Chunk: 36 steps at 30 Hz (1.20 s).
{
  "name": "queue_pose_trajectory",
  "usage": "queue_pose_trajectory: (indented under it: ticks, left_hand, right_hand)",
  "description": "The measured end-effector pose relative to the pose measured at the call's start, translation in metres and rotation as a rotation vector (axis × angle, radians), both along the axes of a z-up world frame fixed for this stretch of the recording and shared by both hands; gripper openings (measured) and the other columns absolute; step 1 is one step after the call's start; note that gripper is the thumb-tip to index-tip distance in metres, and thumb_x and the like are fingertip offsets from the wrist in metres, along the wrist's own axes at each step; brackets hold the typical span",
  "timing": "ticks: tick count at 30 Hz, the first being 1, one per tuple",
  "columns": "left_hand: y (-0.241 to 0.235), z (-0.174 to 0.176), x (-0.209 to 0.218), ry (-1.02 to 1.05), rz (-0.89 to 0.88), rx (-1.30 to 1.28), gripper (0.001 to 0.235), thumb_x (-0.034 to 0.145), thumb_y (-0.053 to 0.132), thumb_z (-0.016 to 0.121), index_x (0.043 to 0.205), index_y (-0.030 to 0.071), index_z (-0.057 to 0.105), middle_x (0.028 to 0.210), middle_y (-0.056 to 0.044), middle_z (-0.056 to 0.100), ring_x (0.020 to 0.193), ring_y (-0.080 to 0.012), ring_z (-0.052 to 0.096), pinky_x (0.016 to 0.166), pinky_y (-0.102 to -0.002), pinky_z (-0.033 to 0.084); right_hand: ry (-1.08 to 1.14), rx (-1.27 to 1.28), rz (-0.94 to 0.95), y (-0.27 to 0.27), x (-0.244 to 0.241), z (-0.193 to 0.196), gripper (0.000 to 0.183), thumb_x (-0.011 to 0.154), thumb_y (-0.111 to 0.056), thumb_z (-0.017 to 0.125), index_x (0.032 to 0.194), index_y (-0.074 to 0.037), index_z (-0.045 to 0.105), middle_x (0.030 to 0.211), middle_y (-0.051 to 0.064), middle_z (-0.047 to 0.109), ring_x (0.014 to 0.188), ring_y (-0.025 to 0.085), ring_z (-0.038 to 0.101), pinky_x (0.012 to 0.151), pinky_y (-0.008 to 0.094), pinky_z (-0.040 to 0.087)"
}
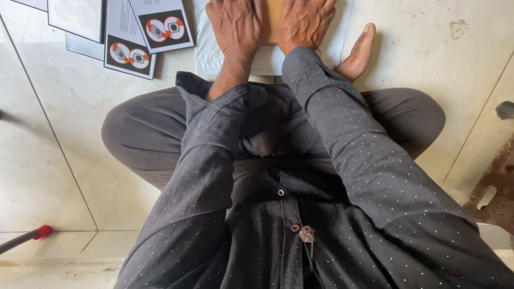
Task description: The person sits on the floor and packs smartwatches into cardboard boxes. They open product boxes, remove the watch and accessories, place them into a larger shipping box, and seal it with tape. The process is repeated for multiple units.
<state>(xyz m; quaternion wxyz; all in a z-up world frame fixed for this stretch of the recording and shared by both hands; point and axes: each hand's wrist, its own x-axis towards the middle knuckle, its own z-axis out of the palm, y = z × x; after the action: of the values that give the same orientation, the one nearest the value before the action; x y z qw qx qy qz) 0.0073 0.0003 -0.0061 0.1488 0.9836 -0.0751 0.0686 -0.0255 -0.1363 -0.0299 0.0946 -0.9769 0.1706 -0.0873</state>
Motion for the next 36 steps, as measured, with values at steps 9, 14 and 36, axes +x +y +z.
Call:
queue_pose_trajectory:
  ticks: [9,14,36]
  left_hand:
    - [0.000,0.002,0.003,-0.010,-0.019,0.020,0.046,0.092,0.054,0.058,0.095,0.009,0.068,0.089,-0.014,0.064,0.087,-0.0337,0.054,0.073,-0.050,0.036]
    - [0.000,0.004,0.001,-0.011,-0.016,-0.046,0.056,0.091,0.064,0.058,0.098,0.009,0.068,0.092,-0.014,0.064,0.088,-0.0330,0.054,0.075,-0.049,0.037]
    - [0.001,-0.010,0.002,0.021,-0.008,0.038,0.029,0.097,0.036,0.055,0.089,0.011,0.067,0.085,-0.012,0.064,0.085,-0.0341,0.053,0.072,-0.049,0.036]
  right_hand:
    - [-0.009,0.024,0.012,0.001,0.004,0.008,0.054,0.103,-0.054,0.057,0.103,-0.002,0.067,0.110,0.025,0.059,0.106,0.040,0.051,0.088,0.055,0.043]
    - [0.026,0.006,0.022,-0.001,0.002,0.003,0.051,0.099,-0.052,0.057,0.099,-0.003,0.067,0.106,0.025,0.060,0.104,0.040,0.051,0.087,0.055,0.043]
    - [-0.037,0.010,0.028,0.000,0.001,0.004,0.050,0.104,-0.050,0.054,0.105,-0.001,0.066,0.112,0.025,0.057,0.106,0.040,0.049,0.086,0.054,0.042]
